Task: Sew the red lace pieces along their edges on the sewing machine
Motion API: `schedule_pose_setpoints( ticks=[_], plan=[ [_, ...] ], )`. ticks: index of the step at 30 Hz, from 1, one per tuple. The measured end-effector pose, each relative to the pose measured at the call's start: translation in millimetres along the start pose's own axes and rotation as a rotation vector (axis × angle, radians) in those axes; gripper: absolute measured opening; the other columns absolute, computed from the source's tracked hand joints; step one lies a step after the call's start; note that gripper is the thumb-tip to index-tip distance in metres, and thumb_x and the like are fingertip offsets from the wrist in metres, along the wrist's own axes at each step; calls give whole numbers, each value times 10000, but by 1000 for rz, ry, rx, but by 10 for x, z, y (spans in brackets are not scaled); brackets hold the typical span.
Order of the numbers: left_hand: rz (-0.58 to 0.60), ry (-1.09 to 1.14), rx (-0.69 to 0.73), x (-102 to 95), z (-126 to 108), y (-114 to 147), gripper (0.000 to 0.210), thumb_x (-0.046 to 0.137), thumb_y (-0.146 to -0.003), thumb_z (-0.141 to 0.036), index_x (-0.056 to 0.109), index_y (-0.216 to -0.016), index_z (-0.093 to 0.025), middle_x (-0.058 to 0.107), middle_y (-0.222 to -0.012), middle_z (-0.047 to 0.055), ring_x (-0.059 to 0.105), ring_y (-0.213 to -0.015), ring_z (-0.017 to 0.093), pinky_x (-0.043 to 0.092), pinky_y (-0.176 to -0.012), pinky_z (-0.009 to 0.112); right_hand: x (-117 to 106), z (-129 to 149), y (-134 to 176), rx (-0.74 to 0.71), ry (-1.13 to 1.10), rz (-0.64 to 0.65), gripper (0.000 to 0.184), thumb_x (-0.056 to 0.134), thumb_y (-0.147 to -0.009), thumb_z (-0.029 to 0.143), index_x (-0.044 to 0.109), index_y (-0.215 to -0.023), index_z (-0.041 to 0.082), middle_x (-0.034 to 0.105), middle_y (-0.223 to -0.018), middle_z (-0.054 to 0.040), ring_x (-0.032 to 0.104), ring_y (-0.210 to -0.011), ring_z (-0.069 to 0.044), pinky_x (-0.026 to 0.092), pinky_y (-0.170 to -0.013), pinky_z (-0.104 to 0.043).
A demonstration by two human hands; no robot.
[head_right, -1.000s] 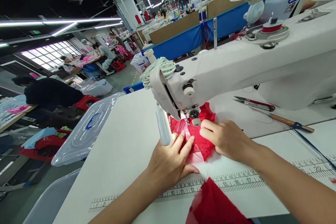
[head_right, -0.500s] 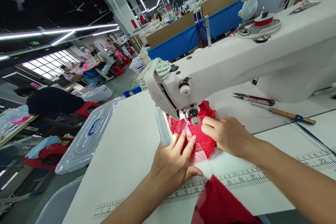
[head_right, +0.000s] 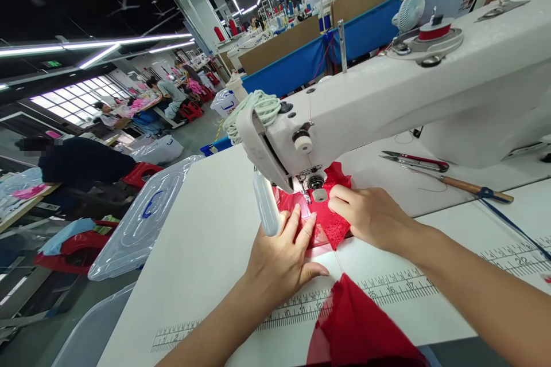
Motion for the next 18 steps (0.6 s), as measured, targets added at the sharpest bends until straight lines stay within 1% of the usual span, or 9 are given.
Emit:
schedule_pose_setpoints(
  ticks=[2, 4, 8, 10, 11, 13, 15, 16, 18],
  plan=[
    [-4, 7, 6, -18, -11, -18, 806, 292, -971, -742, 643, -1261, -77, 680, -1180, 212, 654, -967, 313, 490, -792, 439, -9, 7, 1, 14, -10, 22, 238, 428, -608, 18, 477, -729, 216, 568, -759, -5, 451, -523, -127, 211, -468, -265],
    [-21, 24, 39, -33, -47, -36, 696, 336, -1012, -650, 657, -1190, -58, 686, -1098, 200, 651, -931, 290, 489, -678, 379, -30, 23, -2, 45, -17, 28, 127, 463, -711, 98, 488, -744, 219, 587, -779, -15, 471, -524, -135, 224, -471, -268],
    [-131, 81, 67, -56, -98, -39, 222, 492, -1003, -220, 675, -949, -107, 620, -746, 67, 567, -618, 178, 340, -471, 292, -61, 64, 15, 91, 12, 14, 77, 513, -825, 261, 519, -766, 213, 633, -837, -41, 524, -547, -150, 253, -477, -274],
    [-155, 109, 56, -56, -82, -35, 228, 463, -932, -25, 659, -889, -133, 576, -670, 23, 517, -544, 147, 274, -437, 282, -54, 75, 44, 96, 27, 12, 64, 511, -803, 218, 566, -833, 202, 672, -928, -64, 552, -569, -152, 262, -476, -276],
    [-153, 116, 58, -55, -68, -41, 272, 436, -907, 23, 650, -878, -142, 586, -680, 21, 527, -551, 141, 263, -428, 276, -45, 81, 61, 92, 28, 11, 142, 500, -774, 167, 585, -883, 199, 687, -980, -69, 558, -569, -148, 258, -472, -277],
    [-128, 243, 10, -45, 9, -75, 315, 393, -882, 51, 630, -882, -155, 665, -834, 56, 612, -678, 149, 319, -440, 251, -25, 106, 88, 68, 9, -1, 367, 467, -709, 71, 600, -1024, 203, 706, -1059, -54, 560, -564, -136, 246, -466, -282],
    [-78, 473, -80, -6, 118, -135, 313, 375, -872, 30, 611, -920, -170, 695, -1018, 82, 663, -857, 172, 445, -522, 239, -20, 143, 97, 42, -45, -48, 492, 452, -706, 34, 580, -1147, 210, 718, -1068, -42, 568, -585, -140, 257, -473, -285],
    [-48, 588, -130, 25, 172, -169, 299, 374, -875, 9, 600, -936, -177, 697, -1032, 82, 668, -889, 179, 497, -578, 248, -22, 159, 91, 39, -81, -76, 480, 451, -740, 34, 573, -1172, 206, 722, -1023, -40, 574, -607, -145, 278, -486, -281],
    [-1, 739, -214, 88, 259, -227, 264, 371, -900, -34, 581, -950, -187, 691, -901, 55, 668, -798, 173, 546, -631, 270, -22, 177, 57, 56, -157, -106, 292, 454, -856, 81, 601, -1079, 199, 688, -838, -23, 554, -616, -147, 320, -512, -266]
  ],
)
Point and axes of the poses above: each hand's wrist, its own y-axis away from the middle knuckle, its own x-axis out of the palm, z = x × y, the point moved 5 cm from there along -y, towards the middle knuckle
